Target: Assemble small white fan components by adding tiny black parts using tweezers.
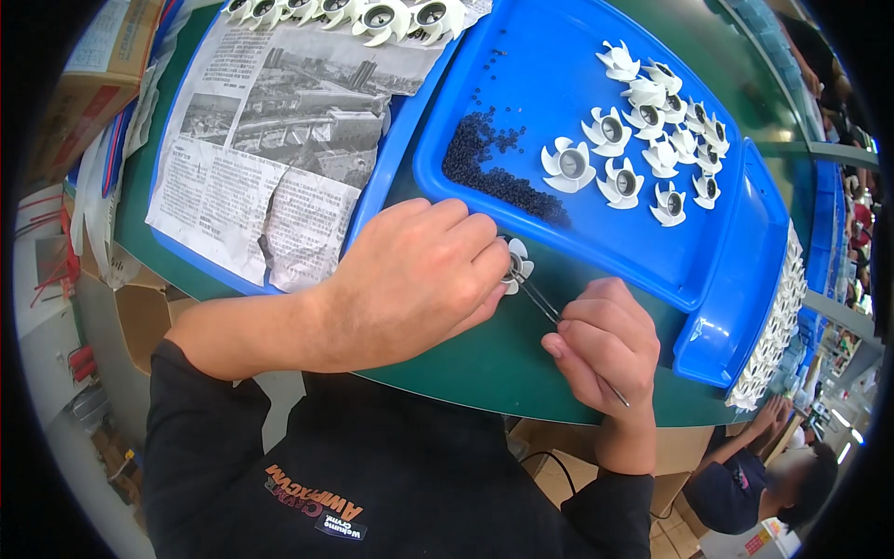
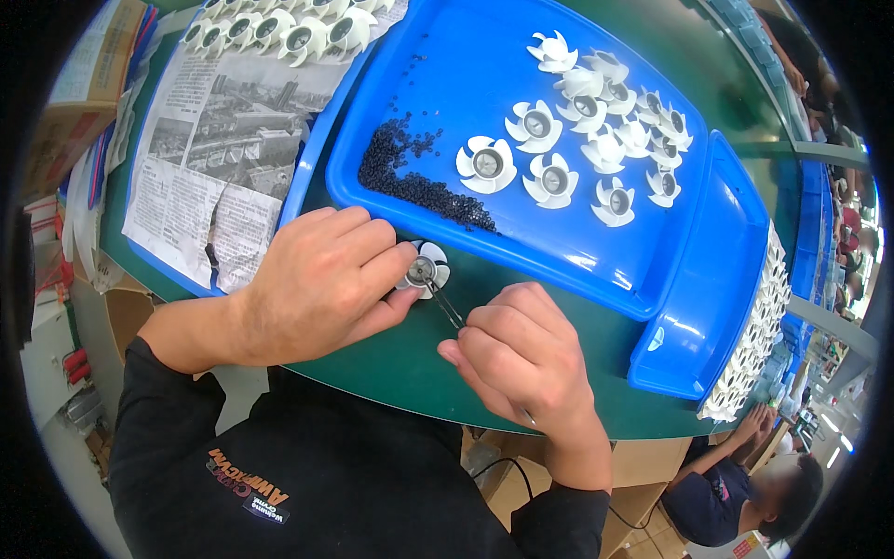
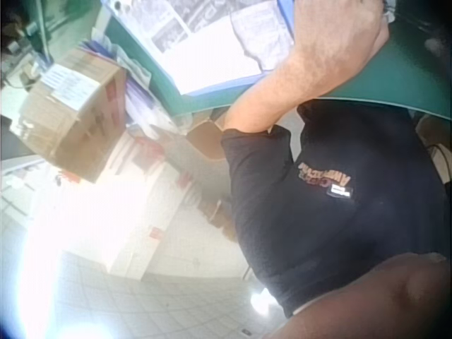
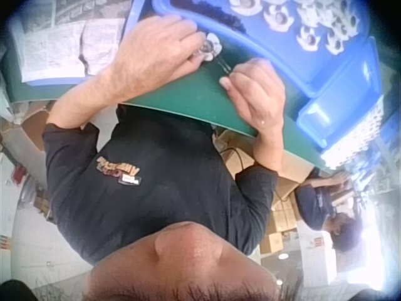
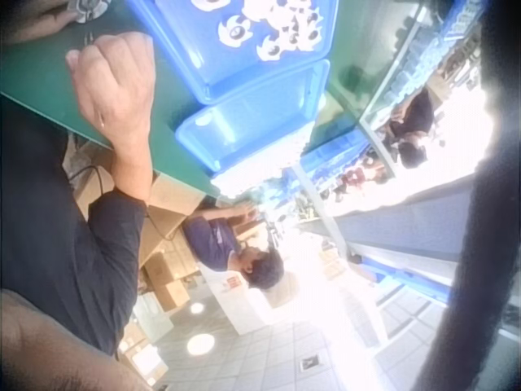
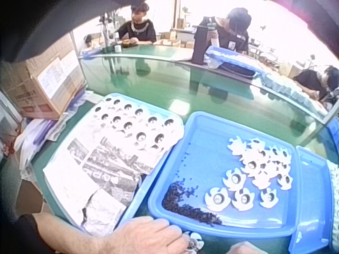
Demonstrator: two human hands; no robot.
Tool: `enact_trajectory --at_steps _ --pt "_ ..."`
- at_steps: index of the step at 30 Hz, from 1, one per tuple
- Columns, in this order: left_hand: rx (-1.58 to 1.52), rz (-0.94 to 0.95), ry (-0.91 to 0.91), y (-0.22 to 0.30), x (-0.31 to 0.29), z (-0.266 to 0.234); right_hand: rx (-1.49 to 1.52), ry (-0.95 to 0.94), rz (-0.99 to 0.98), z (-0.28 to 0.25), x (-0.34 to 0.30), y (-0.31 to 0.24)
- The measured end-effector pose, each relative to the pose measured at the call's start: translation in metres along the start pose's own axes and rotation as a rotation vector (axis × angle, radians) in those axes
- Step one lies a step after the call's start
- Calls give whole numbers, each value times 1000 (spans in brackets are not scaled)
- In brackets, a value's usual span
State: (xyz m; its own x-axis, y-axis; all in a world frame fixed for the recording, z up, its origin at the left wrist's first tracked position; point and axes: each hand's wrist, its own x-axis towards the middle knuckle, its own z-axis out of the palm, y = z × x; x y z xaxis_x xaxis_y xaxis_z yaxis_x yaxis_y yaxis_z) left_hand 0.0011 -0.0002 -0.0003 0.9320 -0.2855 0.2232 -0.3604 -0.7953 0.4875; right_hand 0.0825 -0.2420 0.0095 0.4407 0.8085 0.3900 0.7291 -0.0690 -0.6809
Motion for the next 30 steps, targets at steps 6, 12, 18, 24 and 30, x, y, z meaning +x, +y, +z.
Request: enact_trajectory --at_steps 6,12,18,24,30 --pt "-5 1 -1 -1 -1 0 -8 -13 12 1 -1 0" --pt "-2 1 -8 -1 -1 1 -9 -34 8 1 0 0" --pt "5 0 -11 0 -1 1 -39 -54 0 1 1 -2" --pt "22 -1 -17 1 -1 1 -66 -81 9 3 0 -2" --pt "30 0 -13 0 -2 3 -75 -68 9 3 -1 -3"
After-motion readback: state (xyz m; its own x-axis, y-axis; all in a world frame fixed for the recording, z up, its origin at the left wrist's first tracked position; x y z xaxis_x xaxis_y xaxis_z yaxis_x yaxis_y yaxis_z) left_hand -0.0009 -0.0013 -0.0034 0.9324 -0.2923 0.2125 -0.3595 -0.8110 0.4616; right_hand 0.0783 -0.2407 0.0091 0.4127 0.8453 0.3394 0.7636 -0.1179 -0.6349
